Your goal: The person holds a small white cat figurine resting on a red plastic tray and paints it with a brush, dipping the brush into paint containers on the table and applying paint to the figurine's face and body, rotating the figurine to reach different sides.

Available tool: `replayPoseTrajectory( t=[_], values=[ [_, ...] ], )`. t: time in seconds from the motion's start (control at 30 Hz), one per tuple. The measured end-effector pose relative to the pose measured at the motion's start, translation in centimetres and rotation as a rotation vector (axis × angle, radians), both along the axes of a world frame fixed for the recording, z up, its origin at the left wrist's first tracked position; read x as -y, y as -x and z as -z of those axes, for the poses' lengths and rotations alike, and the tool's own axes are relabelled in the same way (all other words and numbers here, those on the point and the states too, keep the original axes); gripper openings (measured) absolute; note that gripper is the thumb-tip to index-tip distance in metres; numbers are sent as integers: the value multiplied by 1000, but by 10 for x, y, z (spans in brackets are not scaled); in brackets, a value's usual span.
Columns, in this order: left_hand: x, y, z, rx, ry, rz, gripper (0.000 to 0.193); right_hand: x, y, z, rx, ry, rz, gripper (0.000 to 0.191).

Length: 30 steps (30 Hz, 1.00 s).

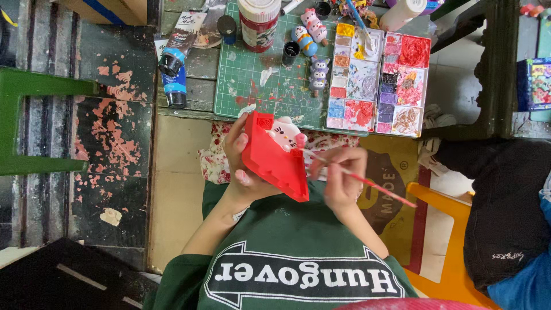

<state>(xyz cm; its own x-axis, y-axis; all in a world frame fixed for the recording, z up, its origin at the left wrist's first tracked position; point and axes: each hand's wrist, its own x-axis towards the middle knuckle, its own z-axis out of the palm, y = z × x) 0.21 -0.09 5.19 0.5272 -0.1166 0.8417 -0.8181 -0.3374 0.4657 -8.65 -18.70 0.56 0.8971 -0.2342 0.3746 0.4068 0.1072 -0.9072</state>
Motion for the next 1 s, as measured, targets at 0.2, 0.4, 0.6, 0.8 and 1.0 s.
replayPoseTrajectory(
  t=[0.2, 0.4, 0.6, 0.8, 1.0],
  values=[
    [-6, 3, 4, -23, -10, 24, 140, -10, -4, -14, -83, 140, -83, 19],
    [-5, 3, 9, -59, 2, 40, 136, -12, -7, -24, -109, 312, -57, 22],
    [-4, 0, 12, -26, 28, 60, 132, -14, -10, -31, -130, 377, -34, 22],
    [-7, 1, 11, -28, -1, 53, 134, -14, -10, -34, -140, 369, -61, 20],
    [-7, 0, 12, -9, -22, 38, 133, -15, -10, -37, -189, 357, -65, 18]
  ],
)
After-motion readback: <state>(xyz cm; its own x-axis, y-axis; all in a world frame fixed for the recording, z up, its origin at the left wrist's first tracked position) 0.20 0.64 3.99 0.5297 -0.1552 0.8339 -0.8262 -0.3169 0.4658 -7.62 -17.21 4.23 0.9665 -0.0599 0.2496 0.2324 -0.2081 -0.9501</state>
